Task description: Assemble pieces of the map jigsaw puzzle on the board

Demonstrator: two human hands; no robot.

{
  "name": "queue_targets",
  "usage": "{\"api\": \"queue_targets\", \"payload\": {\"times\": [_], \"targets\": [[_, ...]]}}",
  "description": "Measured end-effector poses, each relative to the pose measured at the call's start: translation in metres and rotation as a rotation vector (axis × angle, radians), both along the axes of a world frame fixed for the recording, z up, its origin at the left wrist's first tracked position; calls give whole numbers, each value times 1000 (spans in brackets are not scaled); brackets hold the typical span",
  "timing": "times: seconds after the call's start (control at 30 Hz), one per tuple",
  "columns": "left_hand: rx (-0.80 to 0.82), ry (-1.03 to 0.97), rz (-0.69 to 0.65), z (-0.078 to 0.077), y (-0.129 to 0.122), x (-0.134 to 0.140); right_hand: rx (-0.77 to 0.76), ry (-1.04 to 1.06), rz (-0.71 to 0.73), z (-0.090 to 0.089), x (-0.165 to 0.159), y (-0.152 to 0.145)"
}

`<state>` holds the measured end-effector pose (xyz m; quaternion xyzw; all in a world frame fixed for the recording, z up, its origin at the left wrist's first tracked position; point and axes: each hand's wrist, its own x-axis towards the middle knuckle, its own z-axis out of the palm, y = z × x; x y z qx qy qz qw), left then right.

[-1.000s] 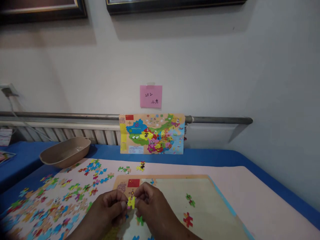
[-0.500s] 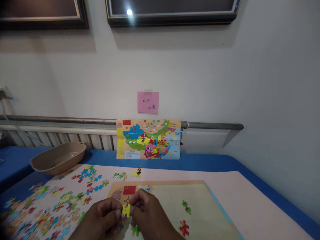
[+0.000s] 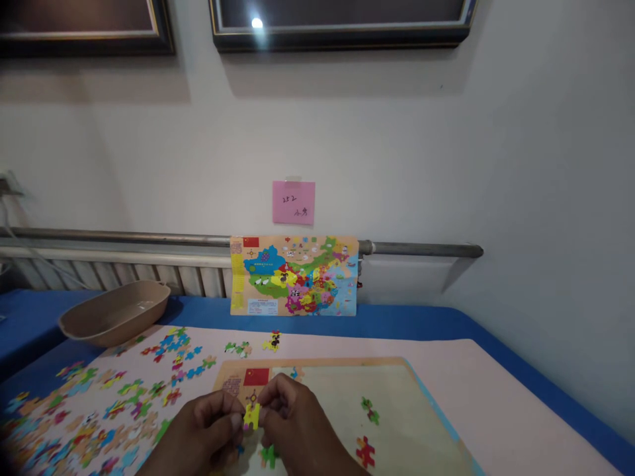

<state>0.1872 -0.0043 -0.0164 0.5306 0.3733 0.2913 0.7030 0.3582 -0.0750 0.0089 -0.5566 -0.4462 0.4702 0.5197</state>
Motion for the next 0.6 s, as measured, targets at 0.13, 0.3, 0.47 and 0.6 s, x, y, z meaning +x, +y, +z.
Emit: {"api": "queue_targets", "payload": {"times": [0.13, 0.3, 0.47, 0.6], "targets": [[-4, 6, 40, 8, -3, 6, -2, -24, -5, 2, 3, -2], [-2, 24, 54, 17, -4, 14, 0, -12, -5, 2, 7, -2], [35, 37, 66, 24, 0, 16, 28, -45, -17, 10, 7, 0], [28, 47, 62, 25, 3, 15, 49, -56, -21, 13, 7, 2]]}}
